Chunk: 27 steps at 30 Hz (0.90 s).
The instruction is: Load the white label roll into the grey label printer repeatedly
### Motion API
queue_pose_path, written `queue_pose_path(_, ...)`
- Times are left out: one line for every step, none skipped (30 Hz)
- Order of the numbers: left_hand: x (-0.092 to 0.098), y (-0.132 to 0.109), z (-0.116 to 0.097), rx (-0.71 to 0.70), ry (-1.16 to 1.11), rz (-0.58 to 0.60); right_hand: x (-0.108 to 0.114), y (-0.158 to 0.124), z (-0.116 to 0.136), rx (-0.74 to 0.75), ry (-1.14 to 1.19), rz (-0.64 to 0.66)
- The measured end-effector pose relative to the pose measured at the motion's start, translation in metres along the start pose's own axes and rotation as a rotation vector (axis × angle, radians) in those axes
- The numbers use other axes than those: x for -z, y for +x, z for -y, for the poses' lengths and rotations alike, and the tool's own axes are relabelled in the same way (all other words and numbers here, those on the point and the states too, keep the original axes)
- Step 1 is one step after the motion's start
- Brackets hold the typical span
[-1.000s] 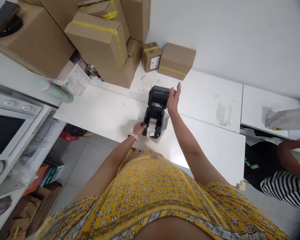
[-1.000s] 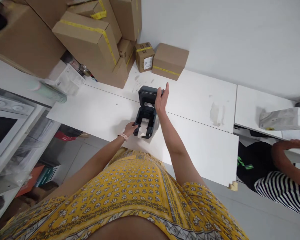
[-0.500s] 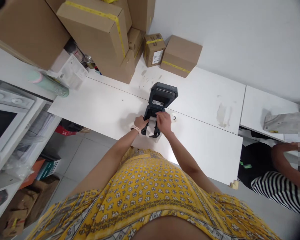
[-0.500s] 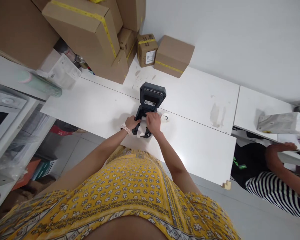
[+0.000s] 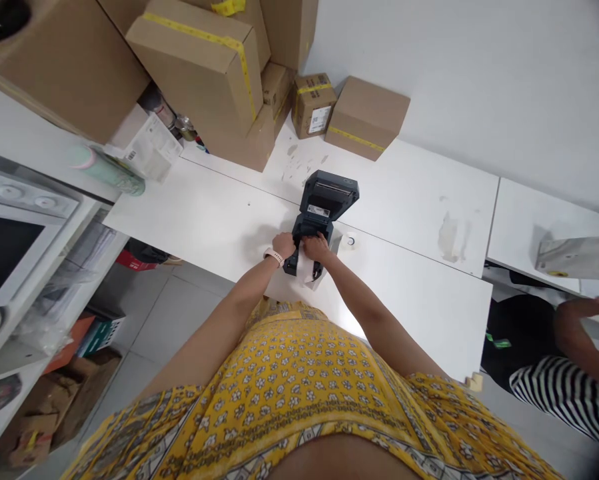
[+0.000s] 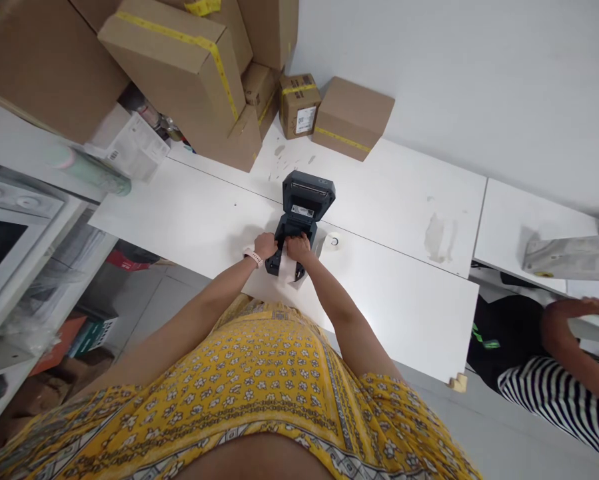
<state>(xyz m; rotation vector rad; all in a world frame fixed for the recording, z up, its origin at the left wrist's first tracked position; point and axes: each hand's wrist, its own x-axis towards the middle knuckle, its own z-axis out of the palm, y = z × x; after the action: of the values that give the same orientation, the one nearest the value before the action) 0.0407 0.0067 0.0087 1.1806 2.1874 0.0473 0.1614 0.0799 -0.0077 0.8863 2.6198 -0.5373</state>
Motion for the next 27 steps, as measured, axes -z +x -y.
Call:
queue_pose_path(0.001,0.001,0.0,0.01,0.002,-0.001,0.001,-0.003,0.0,0.002,0.03,0.002)
queue_pose_path(0.001,0.002,0.0,0.024,-0.004,-0.005,0.004,-0.008,-0.001,0.006,0.06,0.003)
queue_pose_path(0.001,0.003,0.0,0.036,-0.018,-0.01,0.007,-0.013,-0.003,0.009,0.081,0.002)
queue_pose_path(0.001,0.004,0.001,0.044,-0.036,-0.017,0.011,-0.021,-0.005,0.024,0.122,0.006)
queue_pose_path(0.0,0.005,0.002,0.045,-0.052,-0.024,0.016,-0.031,-0.008,0.058,0.206,0.017)
queue_pose_path(0.0,0.005,0.003,0.042,-0.064,-0.03,0.02,-0.045,-0.012,0.109,0.34,0.036)
queue_pose_path(-0.001,0.006,0.004,0.037,-0.072,-0.033,0.023,-0.061,-0.017,0.168,0.52,0.059)
queue_pose_path(-0.001,0.006,0.005,0.033,-0.074,-0.035,0.026,-0.08,-0.023,0.23,0.738,0.083)
queue_pose_path(-0.001,0.007,0.005,0.031,-0.072,-0.036,0.027,-0.1,-0.03,0.268,0.948,0.097)
queue_pose_path(-0.001,0.007,0.006,0.028,-0.064,-0.033,0.025,-0.121,-0.037,0.266,1.112,0.092)
queue_pose_path(0.0,0.008,0.007,0.025,-0.05,-0.028,0.022,-0.142,-0.045,0.233,1.232,0.07)
queue_pose_path(0.0,0.008,0.007,0.021,-0.03,-0.019,0.017,-0.161,-0.053,0.179,1.32,0.037)
queue_pose_path(0.001,0.009,0.007,0.018,-0.007,-0.009,0.01,-0.178,-0.061,0.117,1.385,0.01)
queue_pose_path(0.002,0.01,0.007,0.015,0.017,0.0,0.001,-0.192,-0.069,0.052,1.432,-0.021)
queue_pose_path(0.002,0.01,0.007,0.013,0.039,0.007,-0.01,-0.202,-0.076,-0.013,1.462,-0.055)
queue_pose_path(0.003,0.011,0.007,0.012,0.057,0.011,-0.021,-0.209,-0.082,-0.078,1.479,-0.095)
queue_pose_path(0.003,0.012,0.006,0.014,0.07,0.012,-0.032,-0.211,-0.086,-0.14,1.483,-0.147)
queue_pose_path(0.003,0.013,0.006,0.018,0.08,0.009,-0.043,-0.21,-0.09,-0.2,1.478,-0.205)
queue_pose_path(0.003,0.014,0.006,0.025,0.087,0.003,-0.053,-0.206,-0.092,-0.257,1.467,-0.27)
queue_pose_path(0.002,0.015,0.005,0.035,0.093,-0.002,-0.063,-0.2,-0.093,-0.31,1.452,-0.338)
queue_pose_path(0.002,0.016,0.005,0.046,0.099,-0.006,-0.07,-0.192,-0.094,-0.351,1.434,-0.405)
queue_pose_path(0.002,0.017,0.004,0.057,0.106,-0.01,-0.077,-0.183,-0.094,-0.378,1.416,-0.468)
queue_pose_path(0.001,0.018,0.004,0.067,0.111,-0.013,-0.082,-0.173,-0.093,-0.391,1.397,-0.523)
queue_pose_path(0.001,0.018,0.003,0.074,0.115,-0.014,-0.087,-0.163,-0.092,-0.394,1.378,-0.566)
queue_pose_path(0.001,0.018,0.003,0.081,0.118,-0.014,-0.091,-0.154,-0.091,-0.388,1.359,-0.598)
queue_pose_path(0.001,0.019,0.003,0.087,0.119,-0.015,-0.094,-0.144,-0.09,-0.38,1.338,-0.618)
queue_pose_path(0.001,0.019,0.003,0.092,0.12,-0.016,-0.097,-0.135,-0.09,-0.373,1.314,-0.63)
